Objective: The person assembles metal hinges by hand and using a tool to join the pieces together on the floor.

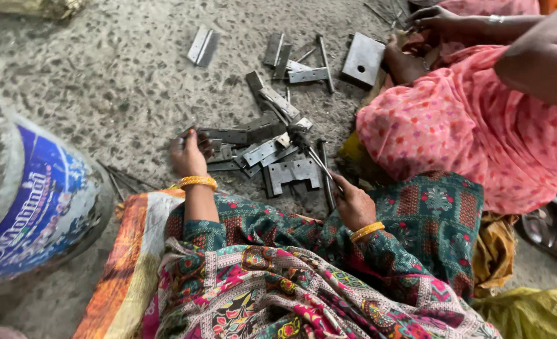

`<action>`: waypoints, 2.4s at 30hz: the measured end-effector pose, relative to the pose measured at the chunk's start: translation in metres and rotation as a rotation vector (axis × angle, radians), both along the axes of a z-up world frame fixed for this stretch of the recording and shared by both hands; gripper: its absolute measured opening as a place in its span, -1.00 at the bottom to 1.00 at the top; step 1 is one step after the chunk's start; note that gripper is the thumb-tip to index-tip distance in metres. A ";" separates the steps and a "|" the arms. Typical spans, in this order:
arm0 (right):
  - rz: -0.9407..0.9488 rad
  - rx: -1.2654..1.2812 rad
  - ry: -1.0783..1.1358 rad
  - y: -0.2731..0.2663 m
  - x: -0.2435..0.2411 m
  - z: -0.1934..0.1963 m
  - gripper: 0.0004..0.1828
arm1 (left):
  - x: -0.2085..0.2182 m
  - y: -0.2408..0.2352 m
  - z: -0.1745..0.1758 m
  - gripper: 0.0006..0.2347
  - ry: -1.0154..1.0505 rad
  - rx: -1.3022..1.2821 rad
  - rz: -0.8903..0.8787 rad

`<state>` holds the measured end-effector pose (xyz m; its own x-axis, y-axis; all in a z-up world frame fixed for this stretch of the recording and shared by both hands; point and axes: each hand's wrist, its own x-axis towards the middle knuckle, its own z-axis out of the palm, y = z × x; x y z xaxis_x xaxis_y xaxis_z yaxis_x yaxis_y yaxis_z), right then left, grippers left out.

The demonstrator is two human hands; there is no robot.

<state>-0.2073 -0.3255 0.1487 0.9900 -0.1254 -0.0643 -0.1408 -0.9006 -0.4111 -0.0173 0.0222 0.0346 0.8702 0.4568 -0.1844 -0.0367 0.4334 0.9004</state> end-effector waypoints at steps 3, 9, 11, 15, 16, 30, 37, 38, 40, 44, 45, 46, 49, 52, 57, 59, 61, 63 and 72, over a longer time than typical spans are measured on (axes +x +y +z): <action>-0.048 0.199 -0.083 0.010 0.016 -0.016 -0.39 | 0.000 -0.005 -0.003 -0.86 0.021 -0.050 -0.015; -0.085 0.898 -0.128 0.041 0.100 -0.072 -0.47 | 0.002 -0.001 -0.008 -0.85 0.051 -0.034 -0.032; -0.115 0.957 -0.126 0.053 0.127 -0.086 -0.47 | 0.004 0.000 -0.011 -0.85 0.065 -0.019 -0.016; -0.061 0.772 -0.347 0.076 0.168 -0.100 -0.46 | 0.008 -0.003 -0.013 -0.87 0.078 -0.032 -0.019; -0.056 0.768 -0.350 0.079 0.175 -0.096 -0.46 | 0.010 -0.006 -0.012 -0.87 0.075 -0.037 -0.017; 0.263 -0.455 -0.236 0.170 0.303 -0.031 -0.44 | 0.030 -0.017 -0.009 -0.83 0.032 0.139 -0.017; 0.211 -0.504 -0.164 0.054 0.228 -0.041 -0.35 | 0.011 -0.016 0.040 -0.74 0.401 0.310 -0.048; 0.178 -0.491 -0.141 0.032 0.206 -0.040 -0.34 | 0.011 -0.017 0.040 -0.75 0.331 0.200 -0.056; 0.096 -0.459 -0.073 -0.010 0.162 -0.032 -0.32 | 0.009 -0.021 0.035 -0.76 0.259 0.083 -0.063; -0.045 -0.371 -0.030 -0.043 0.092 -0.028 -0.53 | 0.015 -0.023 0.019 -0.82 0.158 0.266 -0.030; -0.089 -0.361 -0.027 -0.045 0.080 -0.027 -0.44 | 0.018 -0.026 0.016 -0.84 0.084 0.141 -0.048; -0.131 -0.347 -0.015 -0.046 0.071 -0.028 -0.33 | 0.017 -0.028 0.012 -0.84 0.086 0.143 -0.051; -0.226 -0.254 -0.055 -0.030 0.057 -0.032 -0.37 | 0.019 -0.026 0.005 -0.84 0.129 0.152 -0.064; -0.176 0.023 -0.226 -0.004 0.068 -0.038 -0.39 | 0.018 -0.024 0.001 -0.85 0.067 0.147 -0.064; -0.123 0.449 -0.092 0.061 0.125 -0.053 -0.41 | 0.016 -0.017 0.005 -0.84 0.161 0.140 0.004; -0.067 0.586 -0.113 0.095 0.152 -0.068 -0.41 | 0.020 -0.015 0.006 -0.83 0.125 0.134 0.023; 0.075 0.791 -0.275 0.129 0.180 -0.090 -0.40 | 0.021 -0.013 0.003 -0.83 0.097 0.131 0.038; 0.124 1.002 -0.348 0.161 0.210 -0.114 -0.35 | 0.023 -0.013 -0.007 -0.83 0.138 0.089 0.047; 0.200 1.045 -0.166 0.180 0.240 -0.186 -0.34 | 0.062 -0.030 -0.106 -0.65 0.132 0.413 -0.346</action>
